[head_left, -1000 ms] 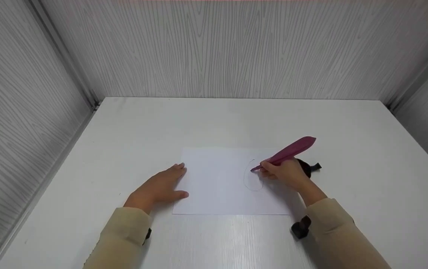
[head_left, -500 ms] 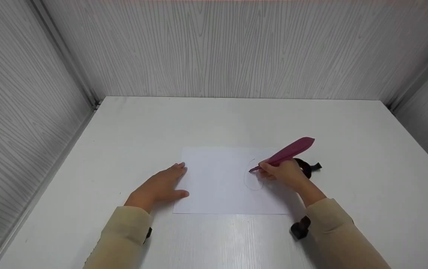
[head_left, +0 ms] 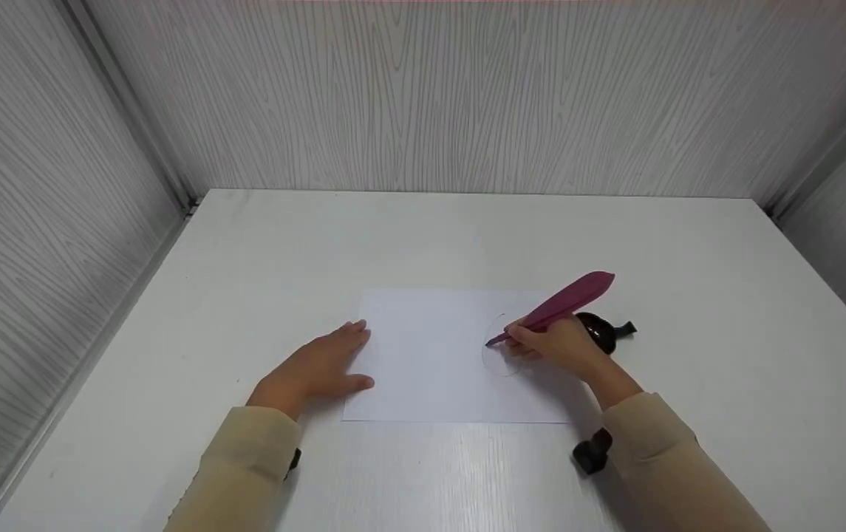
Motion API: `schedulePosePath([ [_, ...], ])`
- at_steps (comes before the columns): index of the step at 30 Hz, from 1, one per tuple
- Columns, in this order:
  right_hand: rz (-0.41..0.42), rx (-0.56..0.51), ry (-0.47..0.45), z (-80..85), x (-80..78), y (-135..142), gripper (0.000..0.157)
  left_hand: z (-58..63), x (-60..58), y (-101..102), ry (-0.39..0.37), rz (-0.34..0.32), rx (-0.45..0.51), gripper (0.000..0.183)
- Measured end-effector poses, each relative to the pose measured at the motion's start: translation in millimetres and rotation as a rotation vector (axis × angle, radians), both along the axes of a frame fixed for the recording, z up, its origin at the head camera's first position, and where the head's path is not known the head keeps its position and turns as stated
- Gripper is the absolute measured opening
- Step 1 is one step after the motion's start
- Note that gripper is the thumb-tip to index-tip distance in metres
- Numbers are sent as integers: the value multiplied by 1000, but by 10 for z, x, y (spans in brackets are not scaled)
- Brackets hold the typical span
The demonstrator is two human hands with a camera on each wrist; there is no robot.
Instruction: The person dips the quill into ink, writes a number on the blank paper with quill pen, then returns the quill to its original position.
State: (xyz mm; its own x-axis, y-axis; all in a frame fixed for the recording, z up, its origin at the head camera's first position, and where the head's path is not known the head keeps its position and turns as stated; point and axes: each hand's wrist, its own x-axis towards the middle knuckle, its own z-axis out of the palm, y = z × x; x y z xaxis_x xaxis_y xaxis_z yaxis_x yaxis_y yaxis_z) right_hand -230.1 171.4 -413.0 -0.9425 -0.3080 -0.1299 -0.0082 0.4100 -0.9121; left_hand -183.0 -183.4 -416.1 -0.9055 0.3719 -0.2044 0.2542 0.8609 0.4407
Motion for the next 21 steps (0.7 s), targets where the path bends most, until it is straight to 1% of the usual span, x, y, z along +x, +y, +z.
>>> schedulePosePath([
  [5,22,-2,-3,13,14,-8,28,-9,-4,-2,-1,2,-13,75],
  [14,15,-4,-11,-4,-4,-12,27,19,2,5,-3,-1,-24,75],
  [18,6,-67,-26,11,-1,-6,32,16,18,10,-8,16,-15,75],
  [21,-7,-158,-45,48,14,-4,36,28,29,13,-10,27,-3,75],
])
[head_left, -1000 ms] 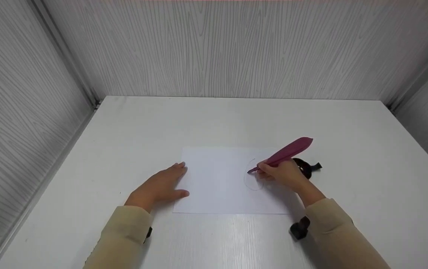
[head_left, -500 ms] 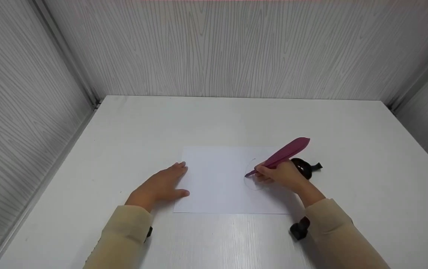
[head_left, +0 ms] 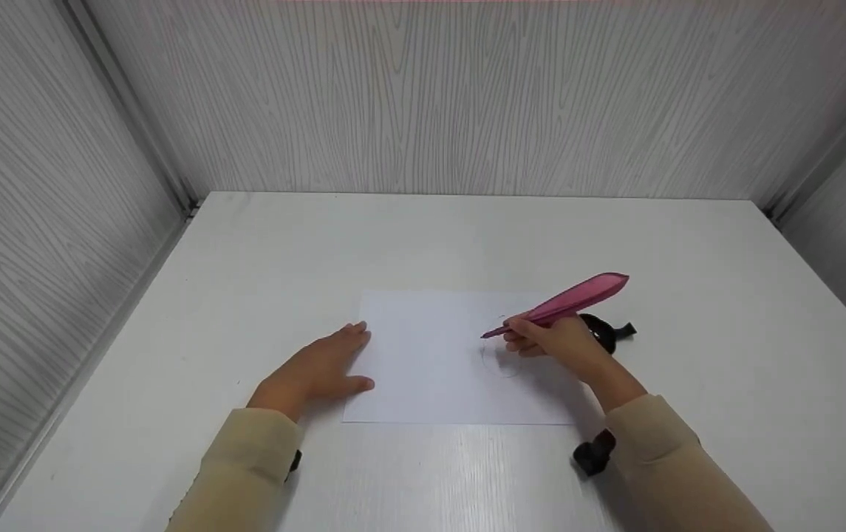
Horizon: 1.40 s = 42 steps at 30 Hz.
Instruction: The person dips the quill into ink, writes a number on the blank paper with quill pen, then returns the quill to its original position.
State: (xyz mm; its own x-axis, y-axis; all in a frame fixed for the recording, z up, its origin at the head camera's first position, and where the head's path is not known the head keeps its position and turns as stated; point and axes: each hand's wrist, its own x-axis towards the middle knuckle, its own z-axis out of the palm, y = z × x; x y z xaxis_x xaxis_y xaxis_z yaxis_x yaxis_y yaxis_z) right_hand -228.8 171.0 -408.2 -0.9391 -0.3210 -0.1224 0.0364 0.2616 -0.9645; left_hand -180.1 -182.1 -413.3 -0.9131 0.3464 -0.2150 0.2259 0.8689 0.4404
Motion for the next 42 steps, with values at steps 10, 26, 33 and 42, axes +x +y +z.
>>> schedulePosePath([
  [10,-42,-125,-34,105,4,2,41,23,-3,-16,17,-17,8,75],
  [26,-127,-118,-39,248,-17,221,48,6,-26,-17,26,-27,-12,76],
  [33,-177,-173,-36,244,-18,416,51,6,-13,-13,10,-12,5,76],
  [42,-211,-258,-63,247,7,641,49,-18,-20,-12,18,-20,14,76],
])
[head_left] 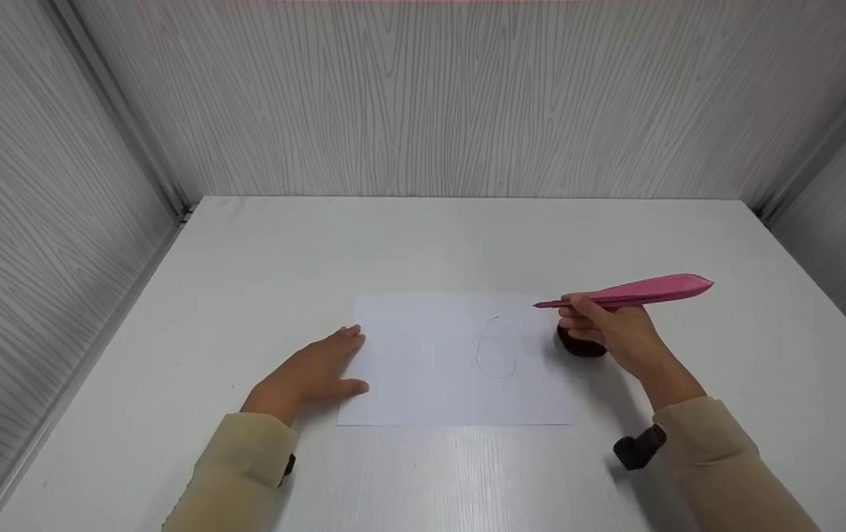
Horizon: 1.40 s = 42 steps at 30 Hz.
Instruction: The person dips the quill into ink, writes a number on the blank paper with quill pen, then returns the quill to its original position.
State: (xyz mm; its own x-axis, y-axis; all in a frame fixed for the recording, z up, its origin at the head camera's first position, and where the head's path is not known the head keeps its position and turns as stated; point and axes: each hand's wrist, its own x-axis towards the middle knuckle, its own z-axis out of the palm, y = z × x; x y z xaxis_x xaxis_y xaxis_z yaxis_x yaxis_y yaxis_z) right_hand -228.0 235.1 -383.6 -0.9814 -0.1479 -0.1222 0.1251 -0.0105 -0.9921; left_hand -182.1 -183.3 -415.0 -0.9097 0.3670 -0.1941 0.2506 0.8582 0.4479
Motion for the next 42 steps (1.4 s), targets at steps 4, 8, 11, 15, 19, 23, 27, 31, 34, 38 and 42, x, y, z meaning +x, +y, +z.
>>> schedulePosePath([
  [4,-10,-47,-8,-22,13,106,40,-6,9,-6,-4,4,-3,75],
  [8,-26,-58,-16,-44,27,214,34,-16,10,-2,-4,12,-12,75],
  [11,-40,-65,-25,-56,38,295,32,-14,6,-2,-1,8,-10,75],
  [15,-62,-61,-35,-72,65,400,31,-3,6,-5,-12,4,-8,76],
  [19,-68,-79,-26,-103,88,506,27,-4,3,-9,-18,-1,-7,76],
  [23,-66,-116,-10,-138,113,609,23,-6,-1,-11,-23,1,-4,75],
  [27,-86,-104,-28,-166,133,711,23,-14,-1,-17,-24,0,-8,76],
  [31,-113,-87,-58,-182,141,792,23,-11,-2,-18,-23,-5,-4,76],
  [34,-124,-75,-59,-192,147,837,26,-4,-3,-12,-24,-1,-4,76],
  [38,-122,-63,-47,-207,156,885,28,8,-3,-1,-29,9,-12,76],
  [42,-113,-10,-4,-225,173,925,36,21,1,7,-28,10,-14,76],
])
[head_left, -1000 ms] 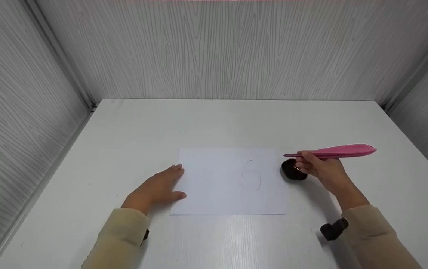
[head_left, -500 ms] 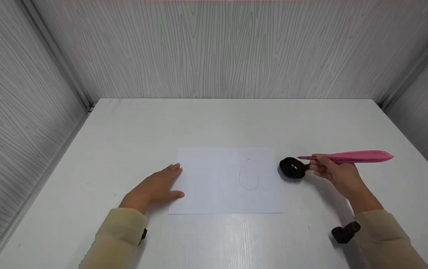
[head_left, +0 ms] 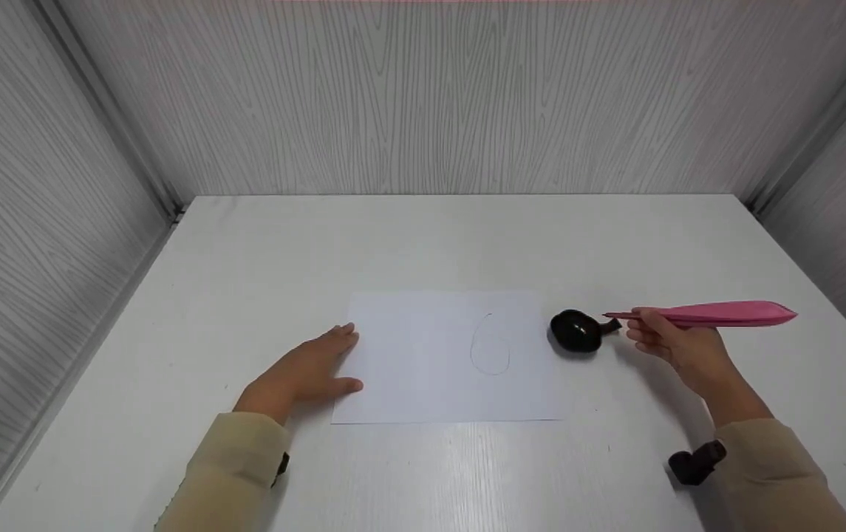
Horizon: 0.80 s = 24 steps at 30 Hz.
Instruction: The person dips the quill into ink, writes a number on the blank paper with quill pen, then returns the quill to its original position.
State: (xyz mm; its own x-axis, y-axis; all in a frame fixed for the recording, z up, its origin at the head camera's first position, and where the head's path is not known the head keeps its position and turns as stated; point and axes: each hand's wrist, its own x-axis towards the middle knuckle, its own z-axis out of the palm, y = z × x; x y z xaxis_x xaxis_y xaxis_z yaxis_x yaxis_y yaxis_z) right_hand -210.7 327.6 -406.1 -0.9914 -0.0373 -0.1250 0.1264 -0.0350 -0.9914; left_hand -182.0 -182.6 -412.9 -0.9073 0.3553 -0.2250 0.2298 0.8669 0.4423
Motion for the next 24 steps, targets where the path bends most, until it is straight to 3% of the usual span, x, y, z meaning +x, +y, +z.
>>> schedulePosePath([
  [4,26,114,86,-15,12,14,47,-1,2,-3,7,-9,3,75],
  [7,53,238,156,-22,13,9,46,-16,-10,-15,13,-26,9,76],
  [11,110,440,267,-13,20,-15,42,-39,-31,-33,26,-45,11,76],
  [15,180,569,435,-24,25,-40,29,-40,-28,-27,23,-28,4,76],
  [19,191,713,588,-57,57,-36,21,-36,-12,-12,9,-6,6,76],
  [21,211,791,712,-60,72,-33,25,-33,-6,-8,7,0,6,76],
  [24,249,926,715,-22,119,-20,38,-32,-5,-6,7,5,8,77],
])
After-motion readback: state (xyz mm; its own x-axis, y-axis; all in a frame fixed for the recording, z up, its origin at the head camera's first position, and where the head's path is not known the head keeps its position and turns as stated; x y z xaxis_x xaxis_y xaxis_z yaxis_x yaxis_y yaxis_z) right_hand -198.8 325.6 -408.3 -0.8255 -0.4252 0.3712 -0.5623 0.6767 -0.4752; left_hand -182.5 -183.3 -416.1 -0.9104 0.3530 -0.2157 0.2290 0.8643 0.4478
